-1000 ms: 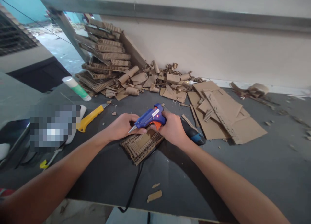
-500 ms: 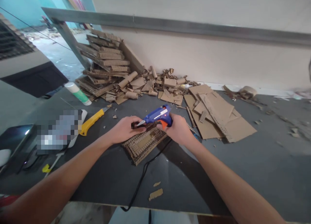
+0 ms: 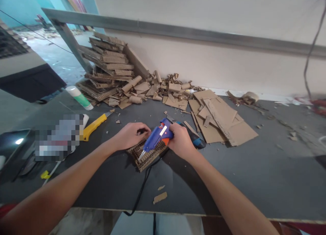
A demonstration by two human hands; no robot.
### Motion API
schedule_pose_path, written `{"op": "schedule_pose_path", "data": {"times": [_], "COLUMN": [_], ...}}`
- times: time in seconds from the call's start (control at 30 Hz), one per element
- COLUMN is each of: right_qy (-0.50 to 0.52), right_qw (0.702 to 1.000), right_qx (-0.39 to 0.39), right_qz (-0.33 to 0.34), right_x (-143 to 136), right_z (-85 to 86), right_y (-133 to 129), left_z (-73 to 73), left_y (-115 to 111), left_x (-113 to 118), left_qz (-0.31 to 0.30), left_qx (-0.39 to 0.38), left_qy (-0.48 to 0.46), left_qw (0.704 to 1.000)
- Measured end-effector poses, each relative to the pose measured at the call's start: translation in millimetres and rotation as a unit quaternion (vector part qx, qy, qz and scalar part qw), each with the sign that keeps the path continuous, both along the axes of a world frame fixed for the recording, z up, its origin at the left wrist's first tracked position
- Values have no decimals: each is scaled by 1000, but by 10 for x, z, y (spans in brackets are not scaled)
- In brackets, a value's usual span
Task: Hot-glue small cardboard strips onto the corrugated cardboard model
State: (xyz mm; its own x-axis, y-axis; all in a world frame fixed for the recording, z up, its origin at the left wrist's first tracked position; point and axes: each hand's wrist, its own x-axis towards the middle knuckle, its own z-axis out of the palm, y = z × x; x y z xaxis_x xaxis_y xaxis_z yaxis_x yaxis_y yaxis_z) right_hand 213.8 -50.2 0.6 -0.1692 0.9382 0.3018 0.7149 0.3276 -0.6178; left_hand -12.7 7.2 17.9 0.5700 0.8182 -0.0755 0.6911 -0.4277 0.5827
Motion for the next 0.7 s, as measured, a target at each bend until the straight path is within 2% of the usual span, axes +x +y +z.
{"op": "schedule_pose_path", "data": {"times": [0.17,0.23,0.4,0.7], "right_qy": [-43,-58,-22,-51], "right_qw": [990,985,985,993], "right_qx": [44,62,84,64], "right_qz": [125,150,146,90], "right_x": [-61,-64,-75,-167], "right_z": [-16,-18,-27,-19], "right_y": [22,33,23,-32], "left_z": [-24,-22,-28,-21], "left_y": [31,43,61,-11], "left_x": [-4,-8,-12,-16], "left_qz": [-11,-22,-21,-18], "left_qx": [-16,-14,-28,-22], "left_qy": [-10,-13,-15,-36], "left_qw": [1000,1000,999,999]}}
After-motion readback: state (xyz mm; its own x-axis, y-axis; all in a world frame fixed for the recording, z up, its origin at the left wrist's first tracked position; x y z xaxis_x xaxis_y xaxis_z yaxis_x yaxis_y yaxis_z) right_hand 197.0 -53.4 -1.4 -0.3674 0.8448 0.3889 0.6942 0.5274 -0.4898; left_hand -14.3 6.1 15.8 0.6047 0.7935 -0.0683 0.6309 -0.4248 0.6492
